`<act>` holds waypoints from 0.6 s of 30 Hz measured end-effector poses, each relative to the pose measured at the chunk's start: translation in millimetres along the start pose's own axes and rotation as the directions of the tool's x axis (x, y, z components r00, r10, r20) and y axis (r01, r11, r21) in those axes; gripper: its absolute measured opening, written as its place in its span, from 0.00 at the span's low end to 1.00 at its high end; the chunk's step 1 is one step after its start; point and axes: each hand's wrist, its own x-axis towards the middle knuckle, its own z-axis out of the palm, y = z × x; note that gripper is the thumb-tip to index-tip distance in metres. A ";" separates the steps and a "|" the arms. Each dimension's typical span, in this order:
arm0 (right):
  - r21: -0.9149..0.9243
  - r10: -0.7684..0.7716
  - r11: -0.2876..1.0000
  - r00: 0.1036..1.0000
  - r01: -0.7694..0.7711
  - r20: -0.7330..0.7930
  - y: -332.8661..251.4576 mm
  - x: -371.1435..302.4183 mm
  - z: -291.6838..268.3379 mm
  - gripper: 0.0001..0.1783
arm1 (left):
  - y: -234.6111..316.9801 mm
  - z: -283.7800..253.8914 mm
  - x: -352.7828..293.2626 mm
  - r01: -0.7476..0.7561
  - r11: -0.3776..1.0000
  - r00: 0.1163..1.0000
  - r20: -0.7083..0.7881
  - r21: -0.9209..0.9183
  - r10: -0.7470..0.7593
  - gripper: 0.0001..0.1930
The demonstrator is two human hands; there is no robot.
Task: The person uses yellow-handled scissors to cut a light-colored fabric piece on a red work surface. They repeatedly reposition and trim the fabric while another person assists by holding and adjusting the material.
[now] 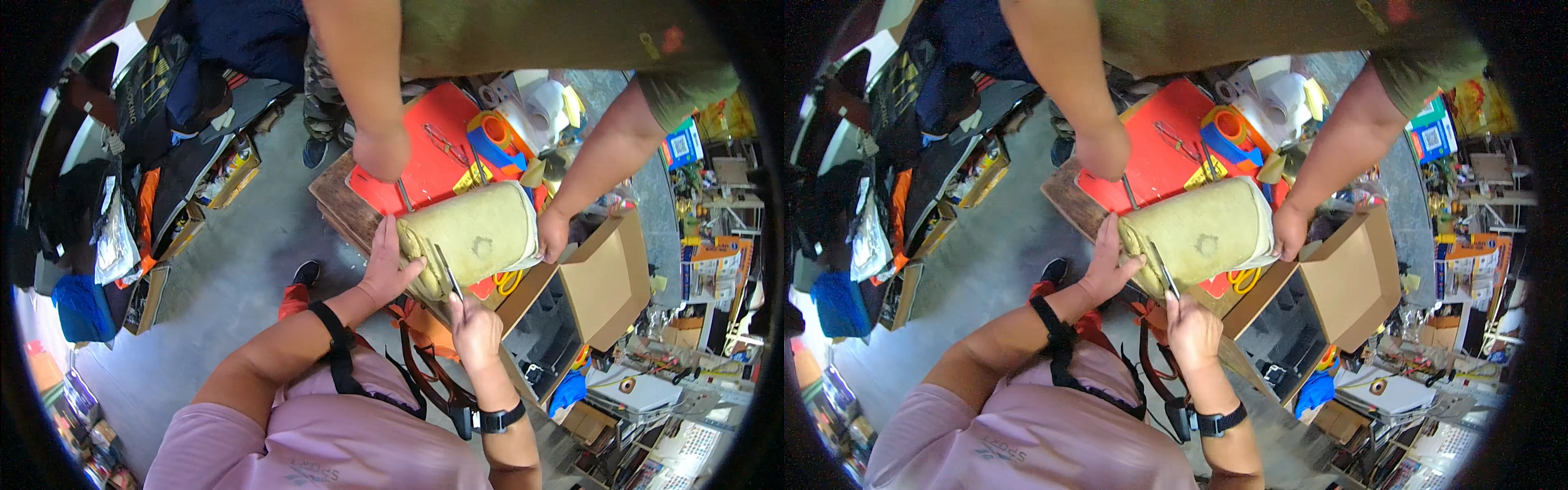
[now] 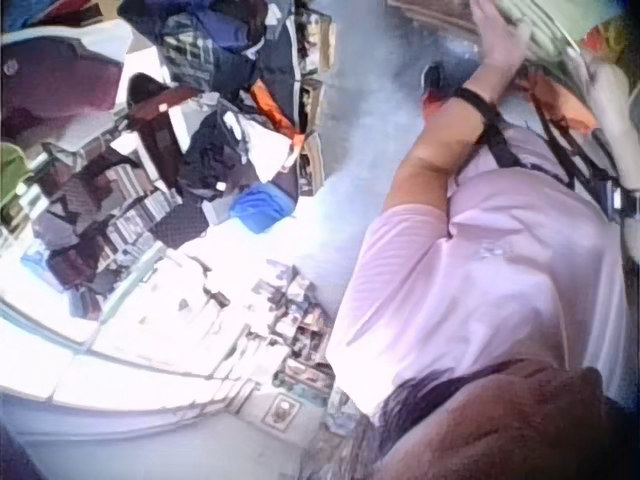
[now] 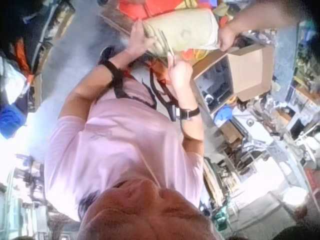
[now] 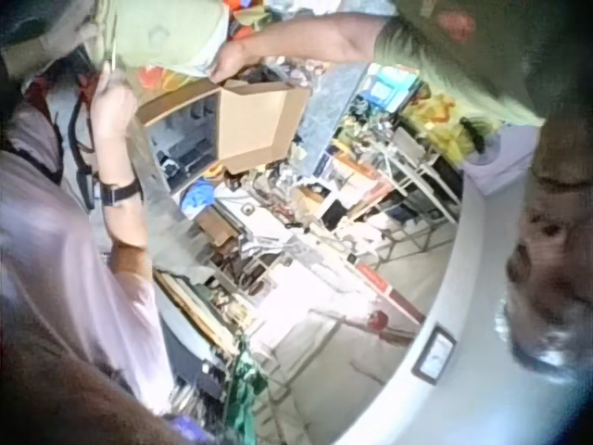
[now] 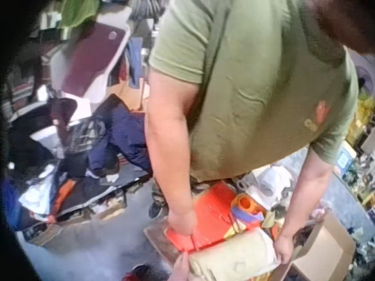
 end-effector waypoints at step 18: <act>-0.214 -0.109 0.957 0.929 0.194 0.355 -39.5 47.5 -11.3 0.14 | 17.0 -6.2 -12.1 0.116 0.992 0.992 0.054 -0.044 -0.114 0.56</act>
